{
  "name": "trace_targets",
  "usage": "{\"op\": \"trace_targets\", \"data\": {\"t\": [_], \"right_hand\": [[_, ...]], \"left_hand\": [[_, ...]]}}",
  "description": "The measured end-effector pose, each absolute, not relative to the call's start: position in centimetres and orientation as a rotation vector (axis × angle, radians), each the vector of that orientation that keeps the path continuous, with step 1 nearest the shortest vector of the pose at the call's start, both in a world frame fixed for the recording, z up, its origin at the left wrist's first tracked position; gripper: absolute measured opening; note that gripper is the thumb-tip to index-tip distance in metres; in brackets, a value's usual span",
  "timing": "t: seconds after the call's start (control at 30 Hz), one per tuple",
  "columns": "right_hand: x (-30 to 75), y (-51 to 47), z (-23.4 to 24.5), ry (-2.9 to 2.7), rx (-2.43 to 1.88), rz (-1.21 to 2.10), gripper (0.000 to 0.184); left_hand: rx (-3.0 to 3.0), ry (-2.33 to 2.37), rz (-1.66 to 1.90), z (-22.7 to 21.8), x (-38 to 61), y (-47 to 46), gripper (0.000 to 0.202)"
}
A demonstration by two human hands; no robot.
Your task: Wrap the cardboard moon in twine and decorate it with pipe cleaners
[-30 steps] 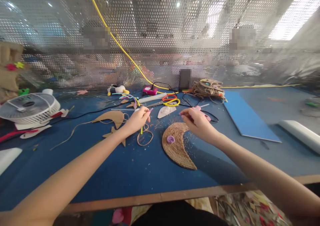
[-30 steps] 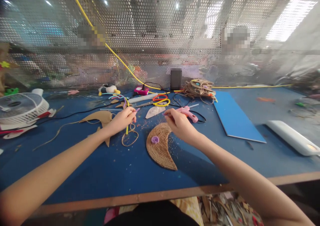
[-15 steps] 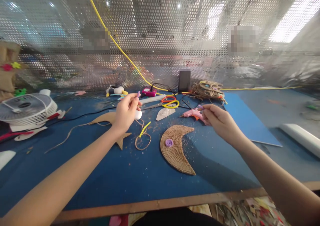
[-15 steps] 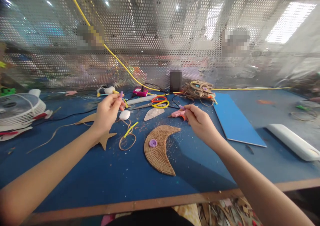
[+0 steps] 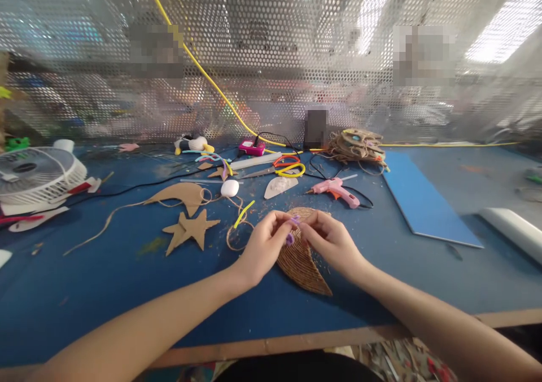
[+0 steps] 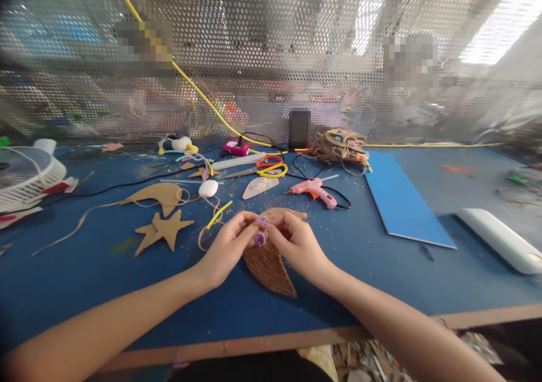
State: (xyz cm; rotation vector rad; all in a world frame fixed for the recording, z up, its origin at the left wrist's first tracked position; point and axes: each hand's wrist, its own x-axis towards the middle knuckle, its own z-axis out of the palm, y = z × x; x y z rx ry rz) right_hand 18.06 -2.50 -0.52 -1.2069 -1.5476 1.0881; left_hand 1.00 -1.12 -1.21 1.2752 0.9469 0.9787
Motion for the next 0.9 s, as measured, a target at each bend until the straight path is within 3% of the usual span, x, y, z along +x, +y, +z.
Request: {"op": "trace_targets", "data": {"t": [0.57,0.9], "right_hand": [[17.6,-4.1,-0.6,-1.383,-1.199,1.379,0.029],[17.6,-4.0,-0.9,-1.342,-1.187,1.203,0.025]], "left_hand": [[1.388,0.949,0.945,-1.1,0.4,-2.1,0.022],[1.427,0.996,1.003,-0.7,0.4,-2.4,0.018]]}}
